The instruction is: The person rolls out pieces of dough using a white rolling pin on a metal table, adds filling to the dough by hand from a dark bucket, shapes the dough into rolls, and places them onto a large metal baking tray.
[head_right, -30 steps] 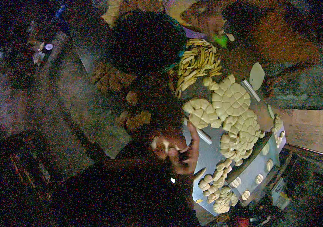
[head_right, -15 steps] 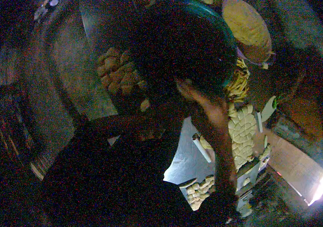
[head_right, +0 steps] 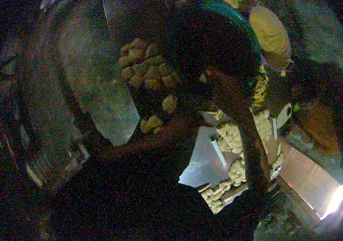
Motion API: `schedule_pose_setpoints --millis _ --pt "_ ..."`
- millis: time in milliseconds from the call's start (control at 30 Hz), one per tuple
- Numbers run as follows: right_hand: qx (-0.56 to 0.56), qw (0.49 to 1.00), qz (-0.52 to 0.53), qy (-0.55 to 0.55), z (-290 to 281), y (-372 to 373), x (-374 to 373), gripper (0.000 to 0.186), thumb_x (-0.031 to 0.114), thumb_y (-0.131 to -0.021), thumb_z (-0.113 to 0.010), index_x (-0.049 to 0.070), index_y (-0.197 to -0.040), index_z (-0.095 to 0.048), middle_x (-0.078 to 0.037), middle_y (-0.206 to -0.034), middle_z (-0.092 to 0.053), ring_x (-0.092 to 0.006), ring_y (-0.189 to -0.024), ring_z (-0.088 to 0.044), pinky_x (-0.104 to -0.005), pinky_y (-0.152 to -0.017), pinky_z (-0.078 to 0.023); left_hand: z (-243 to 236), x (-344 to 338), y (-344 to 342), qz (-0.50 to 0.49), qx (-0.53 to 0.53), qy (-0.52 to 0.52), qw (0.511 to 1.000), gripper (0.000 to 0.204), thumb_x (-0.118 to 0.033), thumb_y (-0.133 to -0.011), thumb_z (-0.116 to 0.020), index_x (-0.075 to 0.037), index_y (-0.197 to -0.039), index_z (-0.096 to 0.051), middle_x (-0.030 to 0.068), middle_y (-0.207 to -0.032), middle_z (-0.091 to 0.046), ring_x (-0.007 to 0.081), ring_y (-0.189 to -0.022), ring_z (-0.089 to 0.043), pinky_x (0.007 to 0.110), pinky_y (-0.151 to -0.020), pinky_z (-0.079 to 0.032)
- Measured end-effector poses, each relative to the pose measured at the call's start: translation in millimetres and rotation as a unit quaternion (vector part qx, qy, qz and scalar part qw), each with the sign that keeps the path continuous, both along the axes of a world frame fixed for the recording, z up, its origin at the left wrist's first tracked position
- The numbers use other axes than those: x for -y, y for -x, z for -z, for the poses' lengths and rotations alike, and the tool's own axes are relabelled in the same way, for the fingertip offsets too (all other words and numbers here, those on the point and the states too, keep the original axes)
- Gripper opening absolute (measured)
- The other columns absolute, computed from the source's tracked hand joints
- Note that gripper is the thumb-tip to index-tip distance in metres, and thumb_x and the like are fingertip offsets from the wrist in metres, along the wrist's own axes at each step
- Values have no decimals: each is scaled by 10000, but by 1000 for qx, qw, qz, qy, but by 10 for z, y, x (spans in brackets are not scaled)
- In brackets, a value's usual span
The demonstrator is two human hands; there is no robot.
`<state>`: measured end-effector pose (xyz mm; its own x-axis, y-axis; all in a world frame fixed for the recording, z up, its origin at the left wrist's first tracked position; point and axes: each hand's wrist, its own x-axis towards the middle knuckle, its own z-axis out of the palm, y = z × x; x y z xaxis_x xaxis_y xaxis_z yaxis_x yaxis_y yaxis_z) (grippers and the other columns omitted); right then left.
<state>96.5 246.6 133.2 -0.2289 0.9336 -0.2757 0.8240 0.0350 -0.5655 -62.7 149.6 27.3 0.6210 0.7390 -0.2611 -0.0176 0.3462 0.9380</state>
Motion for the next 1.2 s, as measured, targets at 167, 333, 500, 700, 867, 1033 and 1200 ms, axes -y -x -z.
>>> schedule_pose_setpoints --millis 167,333,500,700,867,1033,1200 --pt "-204 957 184 92 -683 97 444 416 295 -1045 -544 44 -1370 -608 -71 -1222 -665 -155 -1078 -581 -274 -954 -435 -508 292 712 -116 -50 -22 992 243 -227 -974 -679 -18 -1095 -702 131 -979 -692 220 -878 -688 369 -800 -551" --pt "-379 876 276 115 -933 219 1435 475 98 -913 -619 27 -1380 -562 -67 -1197 -629 -115 -957 -578 -237 -795 -471 -1342 303 982 -135 -17 -268 954 220 -156 -879 -769 -64 -1071 -713 92 -997 -670 228 -875 -684 357 -771 -549" --pt "-485 787 354 141 -1186 271 2369 509 53 -915 -548 -19 -1415 -486 -96 -1180 -633 -115 -818 -638 -244 -683 -545 -1373 679 662 -76 76 -584 805 276 -159 -785 -822 -108 -1034 -717 68 -1096 -651 266 -978 -642 391 -804 -527" --pt "-617 691 371 67 -990 226 3698 465 29 -963 -496 -1 -1426 -464 -71 -1073 -641 -72 -784 -615 -205 -634 -494 -1619 1469 735 152 -15 -367 918 452 -473 -969 -603 -89 -1205 -638 105 -1258 -617 331 -1166 -590 487 -987 -477" --pt "-557 702 442 -55 -710 572 4636 401 158 -1043 -571 78 -1409 -431 -23 -970 -614 -64 -771 -554 -224 -655 -459 -1227 2461 420 108 94 303 942 643 -591 -1056 -360 -65 -1421 -420 138 -1386 -527 309 -1343 -484 530 -1125 -372" --pt "-508 727 450 -105 -642 600 5601 288 234 -1070 -537 27 -1270 -532 -57 -1032 -664 -96 -906 -636 -273 -830 -530 -1419 3084 501 183 186 346 901 516 -519 -1087 -340 -80 -1319 -481 119 -1397 -527 255 -1376 -448 519 -1163 -315" --pt "-412 775 440 -192 -772 718 6340 340 4 -932 -701 19 -1266 -636 -127 -1209 -722 -189 -1111 -677 -336 -987 -524 -1666 3649 435 220 72 278 932 155 -63 -1025 -579 -59 -1164 -511 80 -1196 -609 201 -1103 -624 368 -960 -520"
